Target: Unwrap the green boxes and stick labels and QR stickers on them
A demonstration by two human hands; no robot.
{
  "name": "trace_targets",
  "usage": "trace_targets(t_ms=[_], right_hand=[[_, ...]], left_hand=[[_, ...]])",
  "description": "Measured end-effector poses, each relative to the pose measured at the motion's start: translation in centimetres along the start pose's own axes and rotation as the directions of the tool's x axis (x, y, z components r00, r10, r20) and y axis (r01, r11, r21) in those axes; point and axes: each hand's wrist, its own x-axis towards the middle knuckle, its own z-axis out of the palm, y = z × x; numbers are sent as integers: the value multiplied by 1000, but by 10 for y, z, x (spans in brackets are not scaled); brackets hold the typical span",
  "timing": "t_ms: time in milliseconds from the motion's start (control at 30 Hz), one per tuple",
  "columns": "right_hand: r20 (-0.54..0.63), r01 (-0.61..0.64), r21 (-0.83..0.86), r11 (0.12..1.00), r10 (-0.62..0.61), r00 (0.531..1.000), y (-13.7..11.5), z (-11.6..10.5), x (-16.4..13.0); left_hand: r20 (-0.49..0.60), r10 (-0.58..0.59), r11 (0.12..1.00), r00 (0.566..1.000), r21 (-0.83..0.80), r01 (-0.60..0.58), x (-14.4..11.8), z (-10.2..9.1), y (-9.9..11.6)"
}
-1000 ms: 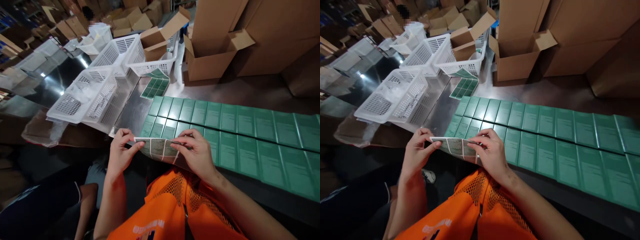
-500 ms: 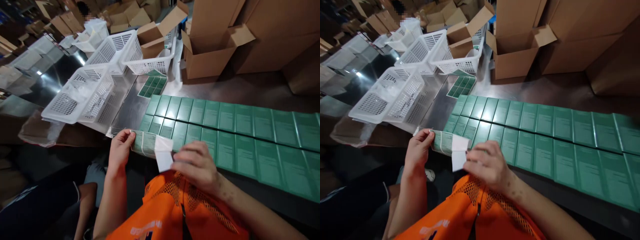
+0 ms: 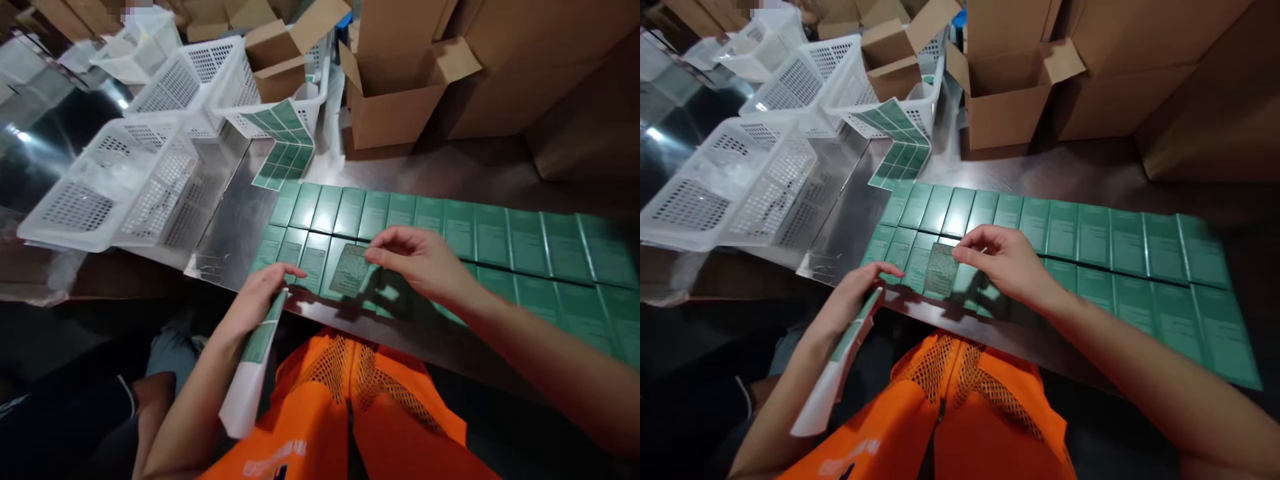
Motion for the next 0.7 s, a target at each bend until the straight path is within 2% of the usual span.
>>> trace_targets(t_ms=[67,133,233,333,500,700], right_hand=[[31,-41,53,998,40,999,6,2,9],[44,-54,67,996,51,998,10,5,13],[49,-45,11,999,44,998,16,10,16],[26,-7,-136,991,11,1000,22,14,19],[-26,73,-393,917,-90,996,35,16,24],[5,109,-531,840,-125,992,48,19,25]], left_hand=[[113,13,990,993,139,-29,1,14,-5],[142,53,971,988,225,-85,4,23,-11],[128,84,961,988,253,-115,8,30,-17],[89,76,949,993,299,-100,11,35,-18],[67,41,893,997,446,-67,14,42,-17],[58,-3,800,998,600,-32,15,49,-12]])
